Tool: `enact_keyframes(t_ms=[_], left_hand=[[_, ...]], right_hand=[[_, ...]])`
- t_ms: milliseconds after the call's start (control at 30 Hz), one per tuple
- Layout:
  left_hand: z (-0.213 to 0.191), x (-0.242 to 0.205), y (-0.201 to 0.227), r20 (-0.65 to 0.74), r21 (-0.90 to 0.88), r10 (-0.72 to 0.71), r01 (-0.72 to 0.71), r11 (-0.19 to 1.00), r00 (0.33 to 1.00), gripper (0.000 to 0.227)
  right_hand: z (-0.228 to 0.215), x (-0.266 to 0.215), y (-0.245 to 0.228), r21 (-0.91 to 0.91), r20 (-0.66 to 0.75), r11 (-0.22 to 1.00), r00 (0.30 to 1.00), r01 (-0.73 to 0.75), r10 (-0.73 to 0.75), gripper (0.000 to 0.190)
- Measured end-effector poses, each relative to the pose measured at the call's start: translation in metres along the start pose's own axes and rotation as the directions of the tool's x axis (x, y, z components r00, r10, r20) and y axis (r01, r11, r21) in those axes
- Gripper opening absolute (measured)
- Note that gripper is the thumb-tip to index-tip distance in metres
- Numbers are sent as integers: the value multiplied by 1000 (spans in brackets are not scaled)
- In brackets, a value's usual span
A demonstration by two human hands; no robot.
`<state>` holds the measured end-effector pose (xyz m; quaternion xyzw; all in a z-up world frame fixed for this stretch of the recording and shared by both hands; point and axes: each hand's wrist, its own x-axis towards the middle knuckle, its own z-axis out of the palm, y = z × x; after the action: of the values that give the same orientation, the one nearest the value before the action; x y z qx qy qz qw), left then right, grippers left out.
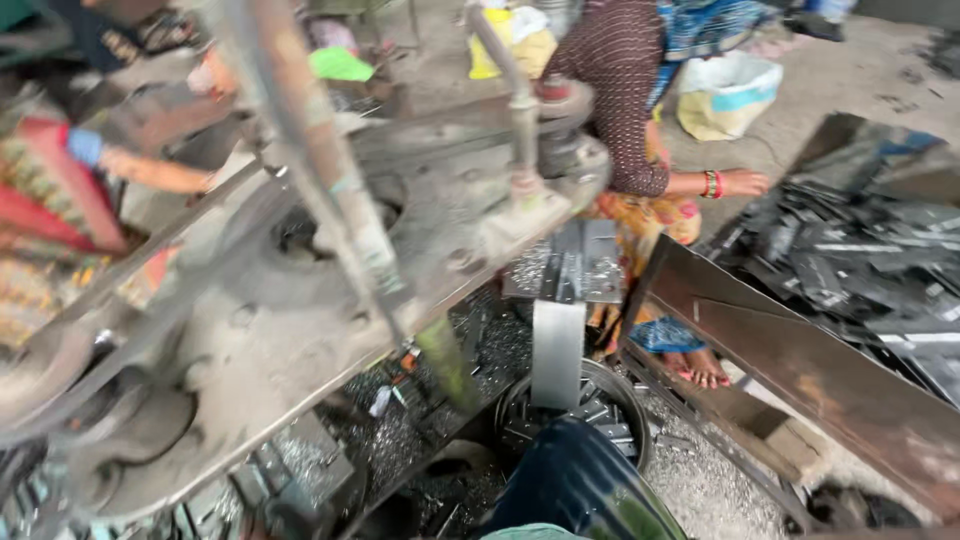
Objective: The person operates a manual press machine to shape metal pieces. They repeatedly pick up metal blanks from a bin, place them into the press, and operate the lever to complete the cycle.
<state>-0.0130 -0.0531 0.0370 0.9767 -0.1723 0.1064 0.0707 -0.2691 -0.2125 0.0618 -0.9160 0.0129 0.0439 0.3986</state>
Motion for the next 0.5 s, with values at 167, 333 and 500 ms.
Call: enact_keyframes(t_ms=[167,333,500], left_hand=[[-37,-69,141,100,-108,322,-311,944,941,44],[-56,-190,235,551,424,176,-455,783,816,45],[-69,-256,316,511,825,-112,-523,-217,852,49]], right_hand=[[-13,-29,6,125,-79,992,997,15,-5,53],[-15,-63,8,207,-174,978,984,3,34,48],[-36,-121,37,224,-361,974,925,-34,116,43]])
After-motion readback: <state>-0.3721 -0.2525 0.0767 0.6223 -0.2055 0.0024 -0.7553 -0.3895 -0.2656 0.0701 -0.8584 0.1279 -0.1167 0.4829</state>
